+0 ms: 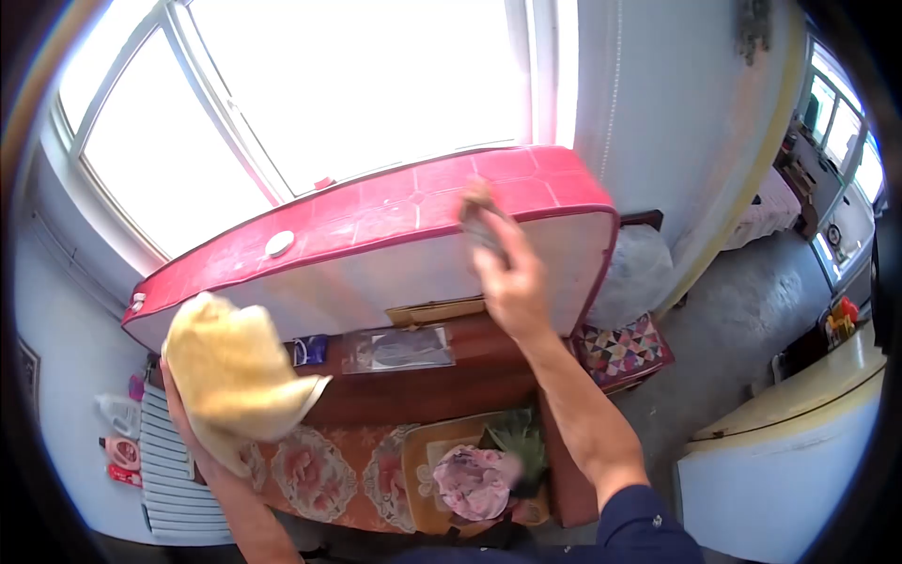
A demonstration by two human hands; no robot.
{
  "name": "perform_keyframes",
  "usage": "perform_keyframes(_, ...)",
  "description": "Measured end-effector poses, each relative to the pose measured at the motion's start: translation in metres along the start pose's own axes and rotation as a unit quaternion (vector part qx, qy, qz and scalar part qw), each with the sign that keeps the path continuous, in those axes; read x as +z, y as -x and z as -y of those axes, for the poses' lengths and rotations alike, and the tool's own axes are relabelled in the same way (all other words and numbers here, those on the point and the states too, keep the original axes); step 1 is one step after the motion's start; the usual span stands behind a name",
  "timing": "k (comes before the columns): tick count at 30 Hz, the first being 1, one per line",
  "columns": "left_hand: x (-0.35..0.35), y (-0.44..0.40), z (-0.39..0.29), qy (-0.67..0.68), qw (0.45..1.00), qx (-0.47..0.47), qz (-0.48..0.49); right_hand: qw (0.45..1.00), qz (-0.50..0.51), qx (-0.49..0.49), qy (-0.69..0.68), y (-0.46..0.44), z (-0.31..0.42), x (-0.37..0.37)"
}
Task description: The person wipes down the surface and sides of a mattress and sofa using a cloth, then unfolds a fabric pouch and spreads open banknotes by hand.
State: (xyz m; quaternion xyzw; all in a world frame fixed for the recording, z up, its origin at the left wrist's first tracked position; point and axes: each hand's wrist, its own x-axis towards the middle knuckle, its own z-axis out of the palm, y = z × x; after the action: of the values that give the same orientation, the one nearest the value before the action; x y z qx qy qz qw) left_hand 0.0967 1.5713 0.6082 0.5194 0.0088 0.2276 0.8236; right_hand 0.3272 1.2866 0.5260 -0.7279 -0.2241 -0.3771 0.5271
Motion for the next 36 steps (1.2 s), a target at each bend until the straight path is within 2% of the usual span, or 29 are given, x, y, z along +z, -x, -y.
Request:
perform_keyframes(1,-0.007,0.003,0.001,-0.021,0.998,-0.011,-0.058,0.999,0.022,0.011,-0.039,-0.004,-0.004,0.01)
perform_keyframes(2,-0.039,0.013,-0.004,-0.063,0.995,-0.038,-0.073,0.998,0.043,-0.019,0.037,-0.015,-0.014,0.056)
perform_keyframes(3,-0.061,0.024,-0.002,-0.204,0.973,0.011,-0.104,0.989,0.117,-0.017,0.092,-0.027,-0.033,0.106)
perform_keyframes(4,-0.061,0.04,-0.007,-0.219,0.97,-0.028,-0.097,0.97,0.192,-0.016,0.146,-0.036,-0.047,0.14)
perform_keyframes(6,-0.074,0.065,0.003,-0.207,0.961,-0.039,-0.181,0.869,0.412,0.183,0.206,-0.066,-0.029,0.148)
perform_keyframes(7,-0.082,0.08,0.01,-0.202,0.956,-0.043,-0.208,0.852,0.449,0.177,0.204,-0.078,-0.039,0.151)
perform_keyframes(8,-0.089,0.103,0.028,-0.373,0.901,0.107,-0.196,0.832,0.489,0.169,0.203,-0.088,-0.055,0.153)
perform_keyframes(9,-0.098,0.116,0.032,-0.449,0.857,0.175,-0.183,0.859,0.425,0.072,0.277,-0.081,-0.092,0.156)
perform_keyframes(10,-0.106,0.128,0.035,-0.519,0.799,0.244,-0.18,0.84,0.42,0.048,0.34,-0.085,-0.087,0.106)
perform_keyframes(11,-0.116,0.135,0.023,-0.441,0.861,0.166,-0.193,0.829,0.402,-0.019,0.388,-0.087,-0.147,0.08)
perform_keyframes(12,-0.127,0.138,0.008,-0.353,0.909,0.089,-0.204,0.842,0.364,0.097,0.387,-0.091,-0.143,0.021)
perform_keyframes(13,-0.136,0.142,-0.006,-0.257,0.942,0.011,-0.214,0.907,0.206,0.298,0.213,-0.088,-0.179,-0.041)
perform_keyframes(15,-0.149,0.153,-0.023,-0.048,0.963,-0.144,-0.222,0.833,0.155,0.101,0.521,-0.092,-0.234,-0.191)
perform_keyframes(17,-0.149,0.15,-0.025,-0.038,0.958,-0.158,-0.236,0.825,0.03,0.214,0.522,-0.101,-0.294,-0.327)
perform_keyframes(18,-0.147,0.146,-0.022,-0.043,0.958,-0.154,-0.238,0.836,-0.018,0.23,0.498,-0.105,-0.281,-0.349)
perform_keyframes(20,-0.136,0.132,-0.012,-0.055,0.959,-0.154,-0.23,0.926,-0.113,-0.002,0.359,-0.11,-0.272,-0.333)
perform_keyframes(21,-0.128,0.125,-0.006,-0.06,0.961,-0.156,-0.222,0.894,-0.103,-0.065,0.432,-0.111,-0.207,-0.283)
perform_keyframes(22,-0.119,0.119,-0.002,-0.063,0.962,-0.158,-0.212,0.917,-0.093,-0.104,0.373,-0.109,-0.154,-0.232)
perform_keyframes(24,-0.101,0.109,0.009,-0.071,0.966,-0.163,-0.187,0.95,-0.072,-0.181,0.243,-0.106,-0.131,-0.132)
perform_keyframes(25,-0.088,0.102,0.017,-0.073,0.968,-0.168,-0.172,0.974,0.001,-0.048,0.223,-0.094,-0.118,-0.083)
perform_keyframes(26,-0.078,0.098,0.025,-0.074,0.968,-0.177,-0.161,0.965,-0.01,-0.195,0.177,-0.088,-0.133,-0.031)
perform_keyframes(27,-0.068,0.096,0.033,-0.074,0.968,-0.184,-0.155,0.957,0.134,-0.147,0.21,-0.08,-0.116,-0.001)
perform_keyframes(28,-0.059,0.096,0.039,-0.076,0.967,-0.191,-0.15,0.938,0.172,-0.159,0.255,-0.068,-0.132,0.035)
perform_keyframes(30,-0.047,0.099,0.049,-0.076,0.965,-0.203,-0.151,0.858,0.392,0.111,0.314,-0.09,-0.102,0.021)
perform_keyframes(31,-0.045,0.102,0.052,-0.076,0.963,-0.207,-0.155,0.811,0.392,-0.01,0.434,-0.104,-0.141,0.017)
perform_keyframes(32,-0.046,0.106,0.053,-0.072,0.96,-0.212,-0.167,0.893,0.336,0.182,0.238,-0.11,-0.167,-0.016)
perform_keyframes(33,-0.048,0.111,0.051,-0.069,0.957,-0.216,-0.179,0.92,0.203,0.336,0.022,-0.117,-0.191,-0.051)
perform_keyframes(34,-0.052,0.118,0.049,-0.067,0.954,-0.219,-0.192,0.882,0.281,0.179,0.334,-0.13,-0.235,-0.093)
perform_keyframes(36,-0.059,0.131,0.042,-0.052,0.949,-0.226,-0.212,0.856,0.157,0.27,0.411,-0.126,-0.248,-0.172)
